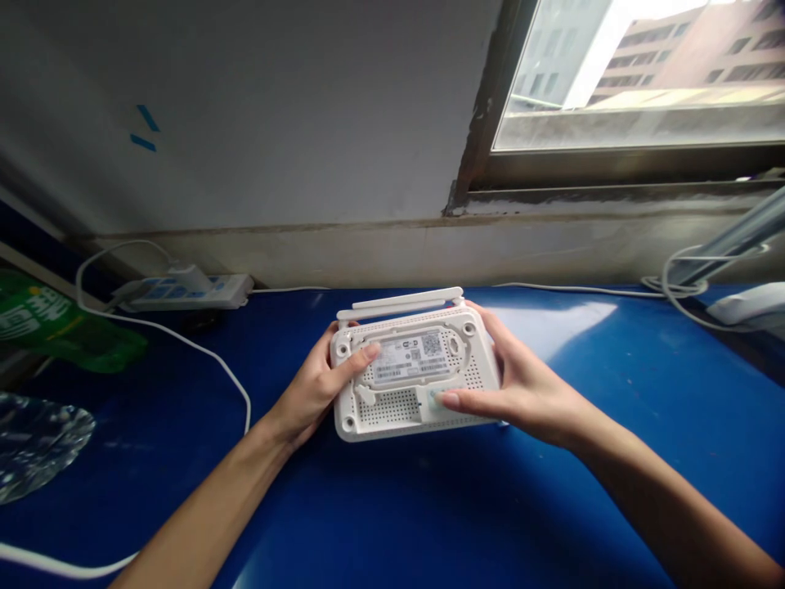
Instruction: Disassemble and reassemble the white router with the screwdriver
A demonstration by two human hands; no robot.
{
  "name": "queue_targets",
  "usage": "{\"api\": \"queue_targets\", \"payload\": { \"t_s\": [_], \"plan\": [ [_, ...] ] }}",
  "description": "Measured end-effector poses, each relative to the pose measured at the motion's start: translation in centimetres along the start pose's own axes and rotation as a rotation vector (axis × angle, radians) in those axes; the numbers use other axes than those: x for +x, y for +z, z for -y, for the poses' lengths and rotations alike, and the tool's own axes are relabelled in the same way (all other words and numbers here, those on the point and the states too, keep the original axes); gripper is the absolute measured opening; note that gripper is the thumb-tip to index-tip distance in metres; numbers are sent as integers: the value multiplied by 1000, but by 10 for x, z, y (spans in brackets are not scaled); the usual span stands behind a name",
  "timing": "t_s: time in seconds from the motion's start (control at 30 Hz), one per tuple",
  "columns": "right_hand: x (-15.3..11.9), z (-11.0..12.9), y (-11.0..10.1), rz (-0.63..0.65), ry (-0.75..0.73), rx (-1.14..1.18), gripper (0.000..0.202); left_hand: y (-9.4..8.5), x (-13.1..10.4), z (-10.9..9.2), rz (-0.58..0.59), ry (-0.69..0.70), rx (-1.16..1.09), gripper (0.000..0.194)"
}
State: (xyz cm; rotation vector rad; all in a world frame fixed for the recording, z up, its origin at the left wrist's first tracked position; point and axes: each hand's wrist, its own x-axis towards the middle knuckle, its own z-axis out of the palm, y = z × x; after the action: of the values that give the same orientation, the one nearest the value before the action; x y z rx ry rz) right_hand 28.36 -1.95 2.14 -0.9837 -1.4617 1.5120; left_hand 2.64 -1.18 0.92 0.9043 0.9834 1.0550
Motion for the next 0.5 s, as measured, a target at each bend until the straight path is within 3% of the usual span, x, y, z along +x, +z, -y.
{"api": "queue_targets", "payload": {
  "t_s": [0.13, 0.2, 0.27, 0.33, 0.4, 0.5],
  "plan": [
    [-1, 5, 0, 41, 50, -88, 96, -5, 4, -1, -66, 47, 58, 57],
    [-1, 10, -12, 28, 119, -222, 81, -6, 6, -5, -66, 44, 81, 56],
    [-2, 13, -28, -85, 78, -470, 52, -8, 7, -8, -90, 10, 104, 55],
    [-3, 14, -45, -133, 0, -768, 44, -11, 9, -11, -113, -28, 125, 54],
    [-6, 10, -57, -22, -22, -970, 39, -13, 10, -12, -123, -50, 149, 53],
    [-10, 2, -65, 134, 46, -1061, 35, -16, 10, -12, -138, -40, 189, 56]
  ]
}}
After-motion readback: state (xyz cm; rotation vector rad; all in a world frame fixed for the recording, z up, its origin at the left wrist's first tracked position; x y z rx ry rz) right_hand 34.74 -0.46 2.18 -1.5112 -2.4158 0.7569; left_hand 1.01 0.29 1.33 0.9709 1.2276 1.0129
